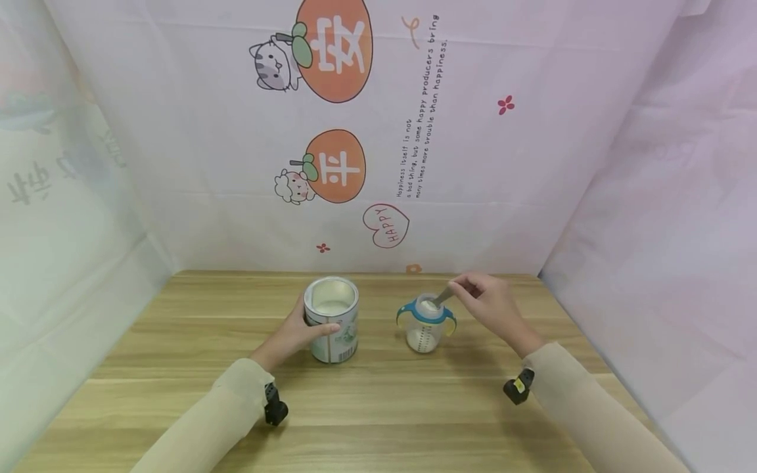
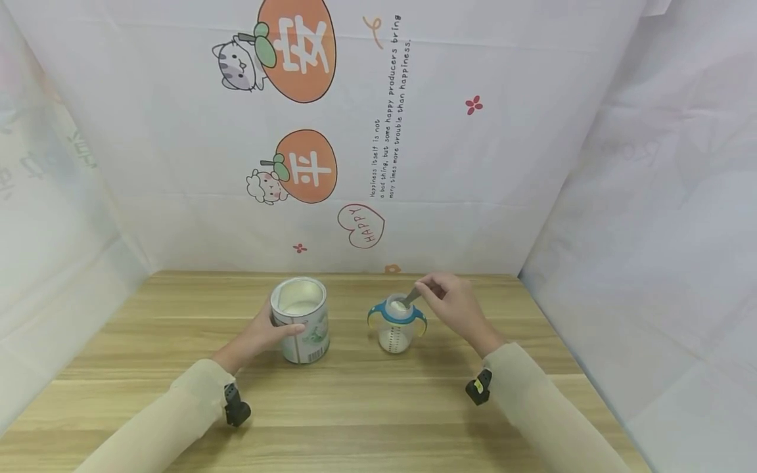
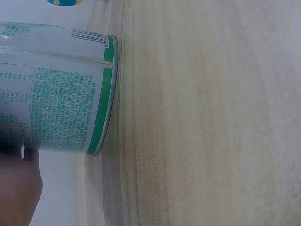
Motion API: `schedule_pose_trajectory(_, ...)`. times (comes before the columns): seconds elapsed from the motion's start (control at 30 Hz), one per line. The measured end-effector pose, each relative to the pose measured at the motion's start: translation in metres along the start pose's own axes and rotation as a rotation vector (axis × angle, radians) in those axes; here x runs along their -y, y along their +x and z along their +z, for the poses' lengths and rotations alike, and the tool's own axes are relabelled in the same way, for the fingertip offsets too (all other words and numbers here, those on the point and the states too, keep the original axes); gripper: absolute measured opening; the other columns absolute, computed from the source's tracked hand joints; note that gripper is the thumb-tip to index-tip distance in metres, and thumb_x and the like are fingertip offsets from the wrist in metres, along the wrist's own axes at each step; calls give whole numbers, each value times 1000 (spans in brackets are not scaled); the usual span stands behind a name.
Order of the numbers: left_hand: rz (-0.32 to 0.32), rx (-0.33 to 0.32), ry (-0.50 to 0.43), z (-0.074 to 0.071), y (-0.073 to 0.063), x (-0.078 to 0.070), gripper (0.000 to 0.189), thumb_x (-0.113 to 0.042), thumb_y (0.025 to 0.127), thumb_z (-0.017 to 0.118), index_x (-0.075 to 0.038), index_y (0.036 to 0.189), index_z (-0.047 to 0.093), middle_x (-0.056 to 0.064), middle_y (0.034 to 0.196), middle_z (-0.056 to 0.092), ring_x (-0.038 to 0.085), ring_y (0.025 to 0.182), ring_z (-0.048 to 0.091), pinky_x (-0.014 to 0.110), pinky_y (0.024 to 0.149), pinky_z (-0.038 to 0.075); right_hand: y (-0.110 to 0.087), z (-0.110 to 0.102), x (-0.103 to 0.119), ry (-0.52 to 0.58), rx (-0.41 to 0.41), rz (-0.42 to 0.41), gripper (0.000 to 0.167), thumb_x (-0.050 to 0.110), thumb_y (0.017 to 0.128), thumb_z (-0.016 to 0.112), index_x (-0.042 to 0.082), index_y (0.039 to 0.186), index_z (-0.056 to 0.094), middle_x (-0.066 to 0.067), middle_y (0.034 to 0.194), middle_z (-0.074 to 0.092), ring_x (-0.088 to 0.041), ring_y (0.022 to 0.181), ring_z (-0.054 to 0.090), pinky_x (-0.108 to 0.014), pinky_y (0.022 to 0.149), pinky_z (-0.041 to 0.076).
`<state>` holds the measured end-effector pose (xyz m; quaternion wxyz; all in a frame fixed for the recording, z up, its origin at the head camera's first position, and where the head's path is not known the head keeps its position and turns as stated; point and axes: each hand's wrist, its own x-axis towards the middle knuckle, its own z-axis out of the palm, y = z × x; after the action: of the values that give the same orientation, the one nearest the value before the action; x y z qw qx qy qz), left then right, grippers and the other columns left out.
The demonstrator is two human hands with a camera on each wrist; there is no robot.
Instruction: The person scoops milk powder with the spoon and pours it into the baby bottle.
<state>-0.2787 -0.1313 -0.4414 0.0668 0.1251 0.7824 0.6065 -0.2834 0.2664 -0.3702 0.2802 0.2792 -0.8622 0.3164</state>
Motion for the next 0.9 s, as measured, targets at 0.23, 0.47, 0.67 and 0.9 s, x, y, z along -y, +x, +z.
schedule_pose_trajectory(0.23, -1, 1, 12, 0, 1, 2, 109, -41, 81, 84, -28, 159, 10, 14, 155, 33, 40, 143, 30, 66, 112, 22, 1, 5, -2, -63, -24, -188, 3, 7, 90, 75, 9, 92, 73, 9, 75, 62, -4, 61, 50, -17, 52, 41)
schedule_pose_trajectory(0.47, -1, -2, 23, 0, 0, 0, 107, -42, 82, 83, -29, 159, 10, 13, 155, 33, 40, 143, 30, 66, 112, 22, 1, 5, 5, -83, -11, -304, 8, 5, 85, 78, 9, 90, 73, 7, 75, 61, -4, 62, 49, -11, 56, 37)
schedule_pose_trajectory(0.67, 17, 5, 10, -1, -1, 1, 103, -40, 83, 83, -32, 158, 12, 13, 154, 34, 38, 142, 31, 67, 112, 21, -1, 6, 10, -92, 30, -355, 15, 2, 81, 80, 10, 91, 73, 5, 80, 65, -4, 67, 54, -15, 56, 47)
schedule_pose_trajectory(0.9, 20, 2, 2, -1, 1, 4, 105, -39, 83, 83, -30, 158, 11, 13, 153, 35, 39, 142, 31, 66, 112, 23, 1, 6, 11, -103, 26, -410, 5, 9, 88, 76, 9, 91, 72, 2, 81, 67, -6, 68, 57, -15, 57, 49)
